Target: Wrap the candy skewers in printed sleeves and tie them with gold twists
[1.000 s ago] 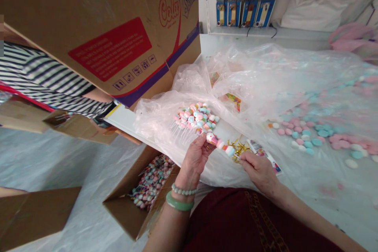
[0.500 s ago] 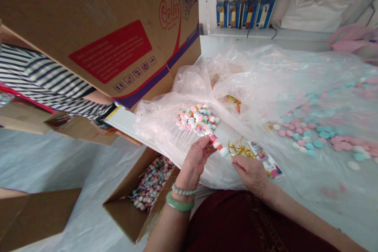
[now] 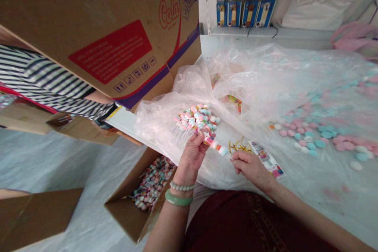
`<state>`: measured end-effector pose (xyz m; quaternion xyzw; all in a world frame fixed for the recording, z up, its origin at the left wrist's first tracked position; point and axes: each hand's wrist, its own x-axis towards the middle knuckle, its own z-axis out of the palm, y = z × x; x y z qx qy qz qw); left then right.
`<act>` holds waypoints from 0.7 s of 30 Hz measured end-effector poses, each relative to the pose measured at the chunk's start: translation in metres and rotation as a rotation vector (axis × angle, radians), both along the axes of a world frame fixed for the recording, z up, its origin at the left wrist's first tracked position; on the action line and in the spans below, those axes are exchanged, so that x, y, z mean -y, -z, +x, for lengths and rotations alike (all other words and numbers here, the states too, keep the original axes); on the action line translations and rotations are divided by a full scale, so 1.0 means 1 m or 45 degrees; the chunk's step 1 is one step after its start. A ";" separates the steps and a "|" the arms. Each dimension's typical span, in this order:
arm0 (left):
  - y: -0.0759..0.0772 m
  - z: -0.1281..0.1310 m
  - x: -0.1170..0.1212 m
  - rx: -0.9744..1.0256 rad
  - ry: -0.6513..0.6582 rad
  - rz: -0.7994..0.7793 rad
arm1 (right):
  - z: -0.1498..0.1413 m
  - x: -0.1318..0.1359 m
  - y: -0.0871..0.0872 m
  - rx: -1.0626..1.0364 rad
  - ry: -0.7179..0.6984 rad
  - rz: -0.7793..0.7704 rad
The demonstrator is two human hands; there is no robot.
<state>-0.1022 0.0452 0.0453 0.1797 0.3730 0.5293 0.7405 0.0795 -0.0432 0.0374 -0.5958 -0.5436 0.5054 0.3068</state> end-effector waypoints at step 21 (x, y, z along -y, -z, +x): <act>-0.004 0.006 0.005 0.096 0.023 -0.077 | -0.010 -0.010 0.024 -1.858 -0.160 -1.064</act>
